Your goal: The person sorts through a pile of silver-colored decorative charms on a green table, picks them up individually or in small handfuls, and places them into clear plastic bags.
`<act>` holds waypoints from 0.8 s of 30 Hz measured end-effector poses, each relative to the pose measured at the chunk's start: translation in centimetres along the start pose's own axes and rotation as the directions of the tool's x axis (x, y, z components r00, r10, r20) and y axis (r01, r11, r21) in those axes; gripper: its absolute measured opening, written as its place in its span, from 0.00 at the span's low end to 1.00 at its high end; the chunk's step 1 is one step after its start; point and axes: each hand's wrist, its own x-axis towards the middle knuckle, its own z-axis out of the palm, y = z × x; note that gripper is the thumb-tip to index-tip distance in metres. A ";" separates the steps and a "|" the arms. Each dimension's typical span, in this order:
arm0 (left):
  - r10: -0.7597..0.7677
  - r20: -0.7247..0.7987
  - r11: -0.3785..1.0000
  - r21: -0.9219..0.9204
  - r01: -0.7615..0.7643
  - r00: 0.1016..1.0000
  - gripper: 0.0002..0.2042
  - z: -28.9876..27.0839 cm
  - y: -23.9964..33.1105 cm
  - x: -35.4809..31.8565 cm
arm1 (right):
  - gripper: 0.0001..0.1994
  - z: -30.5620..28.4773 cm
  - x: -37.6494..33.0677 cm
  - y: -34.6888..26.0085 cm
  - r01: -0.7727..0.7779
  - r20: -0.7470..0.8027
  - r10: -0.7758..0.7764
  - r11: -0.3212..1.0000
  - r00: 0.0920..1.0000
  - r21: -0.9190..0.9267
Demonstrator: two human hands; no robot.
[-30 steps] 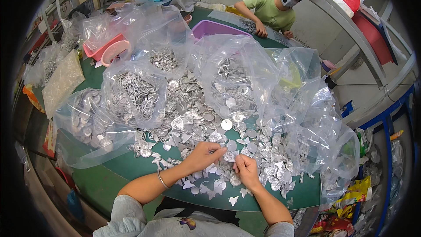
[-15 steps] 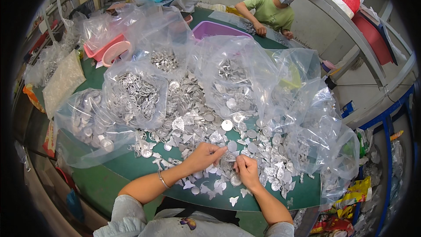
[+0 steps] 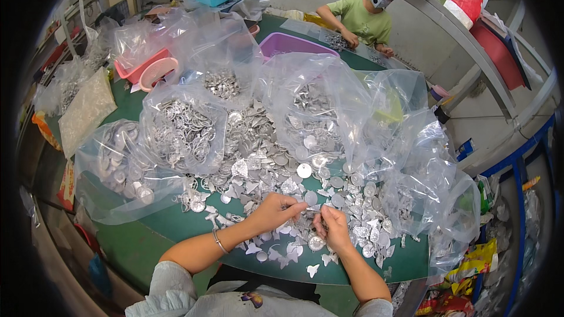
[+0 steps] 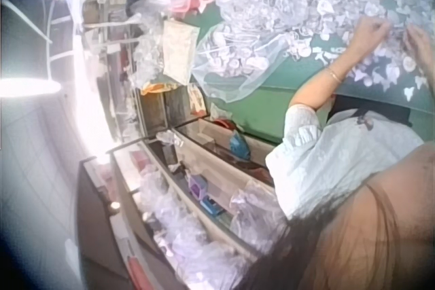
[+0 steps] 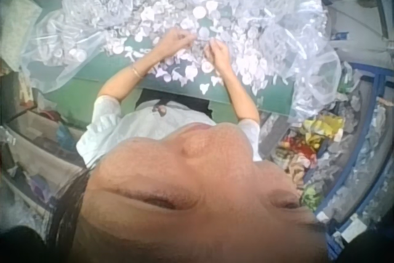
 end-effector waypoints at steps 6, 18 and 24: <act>0.086 -0.079 0.996 -0.013 -0.087 0.993 0.08 0.3 -0.4 -0.1 | 0.17 0.1 0.1 -0.1 -0.019 -0.025 0.018 0.999 1.000 -0.031; 0.113 -0.058 0.990 0.090 -0.108 0.992 0.07 0.3 -0.2 0.0 | 0.19 -0.4 0.1 0.6 -0.049 0.100 0.046 0.999 0.994 0.023; 0.150 -0.005 0.980 0.130 -0.149 0.989 0.14 0.2 -0.4 0.0 | 0.18 0.2 -0.2 -0.1 -0.062 0.026 0.068 0.978 0.997 -0.201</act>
